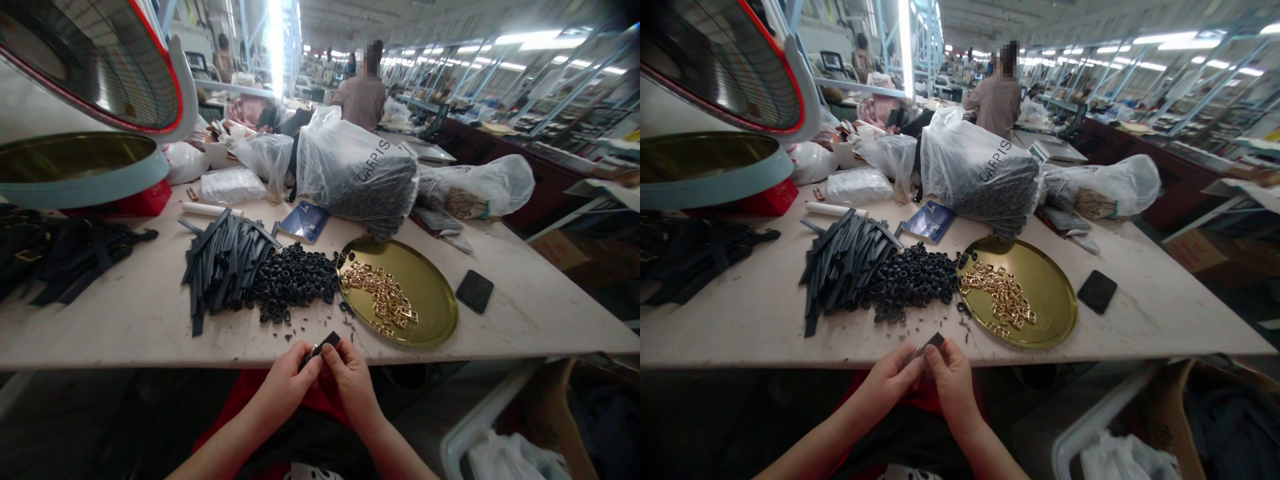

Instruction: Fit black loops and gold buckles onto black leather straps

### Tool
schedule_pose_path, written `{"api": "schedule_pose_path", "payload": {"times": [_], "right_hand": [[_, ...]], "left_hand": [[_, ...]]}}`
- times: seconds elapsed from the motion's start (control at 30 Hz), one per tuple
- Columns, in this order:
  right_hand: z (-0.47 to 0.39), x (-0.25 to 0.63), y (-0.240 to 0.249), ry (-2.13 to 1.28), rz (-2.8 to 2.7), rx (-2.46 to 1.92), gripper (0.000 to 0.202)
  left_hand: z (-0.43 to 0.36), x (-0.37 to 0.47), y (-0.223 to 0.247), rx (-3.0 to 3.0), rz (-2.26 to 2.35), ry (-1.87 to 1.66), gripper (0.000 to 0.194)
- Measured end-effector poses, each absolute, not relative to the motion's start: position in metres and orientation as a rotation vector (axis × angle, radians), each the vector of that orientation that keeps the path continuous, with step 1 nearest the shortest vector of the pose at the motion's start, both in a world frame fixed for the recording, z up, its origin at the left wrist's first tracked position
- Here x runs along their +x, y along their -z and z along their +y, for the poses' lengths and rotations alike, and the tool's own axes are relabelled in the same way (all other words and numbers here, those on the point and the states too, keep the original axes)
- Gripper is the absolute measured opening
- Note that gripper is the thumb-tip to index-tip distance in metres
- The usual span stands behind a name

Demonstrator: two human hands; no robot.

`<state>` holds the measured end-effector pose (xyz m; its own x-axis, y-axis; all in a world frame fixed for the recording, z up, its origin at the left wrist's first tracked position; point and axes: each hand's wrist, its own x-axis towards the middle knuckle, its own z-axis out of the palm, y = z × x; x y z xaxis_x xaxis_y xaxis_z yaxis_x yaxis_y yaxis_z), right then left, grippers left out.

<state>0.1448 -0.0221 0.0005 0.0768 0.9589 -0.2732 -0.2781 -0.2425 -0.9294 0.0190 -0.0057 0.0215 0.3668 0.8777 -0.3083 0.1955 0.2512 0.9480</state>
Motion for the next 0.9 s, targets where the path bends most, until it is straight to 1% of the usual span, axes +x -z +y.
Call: {"api": "schedule_pose_path", "payload": {"times": [0.17,0.3,0.4,0.6,0.73,0.8,0.9], "right_hand": [[-0.028,0.147,0.003,-1.521,-0.731,-1.241,0.029],[-0.027,0.145,0.006,-1.502,-0.758,-1.276,0.031],[-0.025,0.145,0.009,-1.412,-0.808,-1.337,0.033],[-0.022,0.148,0.011,-1.191,-1.032,-1.515,0.029],[-0.023,0.152,0.011,-1.03,-1.205,-1.571,0.02],[-0.022,0.155,0.011,-1.097,-1.233,-1.532,0.017],[-0.018,0.159,0.01,-1.422,-1.054,-1.411,0.02]], "left_hand": [[-0.008,0.021,-0.029,1.011,1.093,-0.548,0.027],[-0.007,0.025,-0.034,0.891,1.121,-0.507,0.029],[-0.006,0.027,-0.033,0.858,1.175,-0.486,0.031],[-0.005,0.027,-0.032,0.892,1.221,-0.517,0.024],[-0.003,0.025,-0.023,0.96,1.227,-0.531,0.028],[-0.002,0.023,-0.018,1.047,1.236,-0.56,0.028],[0.0,0.017,-0.017,1.164,1.218,-0.504,0.028]]}}
